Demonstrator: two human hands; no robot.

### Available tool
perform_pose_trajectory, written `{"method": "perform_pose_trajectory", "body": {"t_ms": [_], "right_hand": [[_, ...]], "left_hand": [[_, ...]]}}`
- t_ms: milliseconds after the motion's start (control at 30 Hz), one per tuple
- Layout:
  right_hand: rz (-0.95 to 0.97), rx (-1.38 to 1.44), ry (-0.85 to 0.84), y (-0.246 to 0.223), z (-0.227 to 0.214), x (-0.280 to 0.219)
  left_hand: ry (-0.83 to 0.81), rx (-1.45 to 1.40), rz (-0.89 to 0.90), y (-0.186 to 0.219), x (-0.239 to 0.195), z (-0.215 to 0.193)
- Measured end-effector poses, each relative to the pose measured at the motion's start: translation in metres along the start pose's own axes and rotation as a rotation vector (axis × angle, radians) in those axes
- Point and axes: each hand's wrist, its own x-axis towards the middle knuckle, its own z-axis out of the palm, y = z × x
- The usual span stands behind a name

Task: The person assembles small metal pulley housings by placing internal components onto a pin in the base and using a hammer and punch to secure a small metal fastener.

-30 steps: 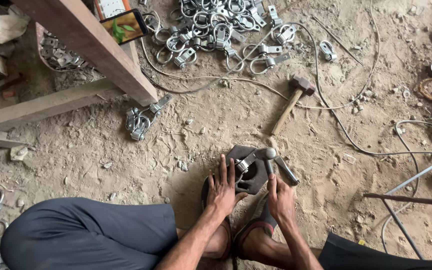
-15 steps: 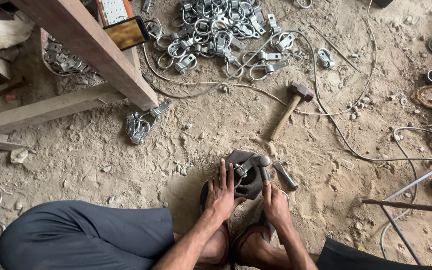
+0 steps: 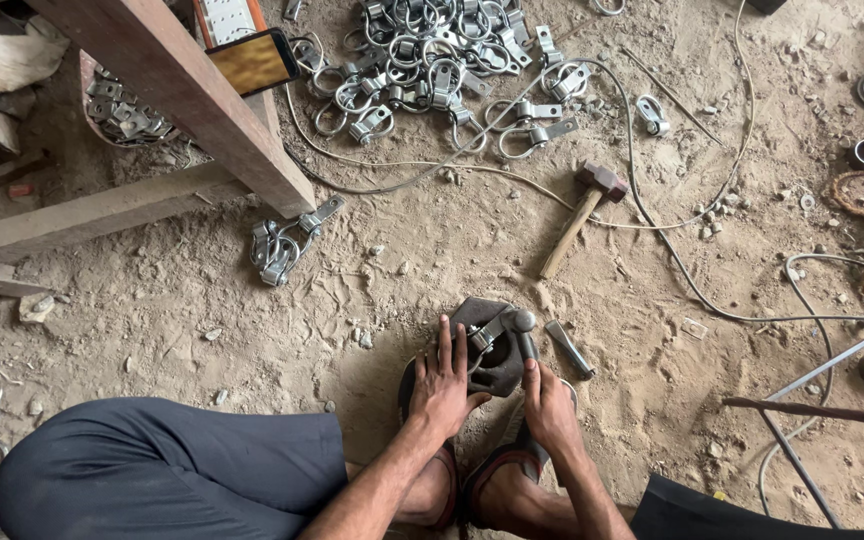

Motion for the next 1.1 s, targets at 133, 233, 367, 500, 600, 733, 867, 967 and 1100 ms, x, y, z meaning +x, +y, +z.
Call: {"method": "perform_pose_trajectory", "body": {"t_ms": [133, 233, 367, 500, 600, 733, 867, 967, 1100], "right_hand": [[-0.025, -0.003, 0.015, 0.0, 0.001, 0.001], [-0.005, -0.006, 0.013, -0.003, 0.0, -0.001], [0.009, -0.023, 0.033, -0.007, -0.002, -0.003], [-0.013, -0.012, 0.046, -0.011, -0.003, -0.005], [-0.044, 0.005, 0.059, -0.013, -0.006, -0.008], [0.005, 0.006, 0.038, -0.015, -0.005, -0.009], [-0.07, 0.012, 0.069, -0.011, -0.005, -0.007], [-0.006, 0.015, 0.011, -0.007, -0.002, -0.004], [-0.018, 0.007, 0.02, -0.005, -0.001, -0.003]], "left_hand": [[-0.022, 0.013, -0.011, -0.001, 0.001, 0.0], [-0.015, 0.017, -0.008, 0.001, 0.0, 0.0], [0.014, 0.025, 0.002, 0.0, 0.0, 0.001], [0.038, 0.006, 0.013, -0.001, -0.002, 0.002], [0.075, -0.01, 0.03, 0.001, -0.003, 0.004], [0.068, 0.006, 0.023, -0.001, -0.003, 0.003], [0.077, 0.001, 0.036, 0.001, -0.002, 0.003], [0.055, 0.018, 0.022, -0.001, -0.003, 0.002], [0.058, 0.022, 0.024, 0.0, -0.003, 0.0]]}}
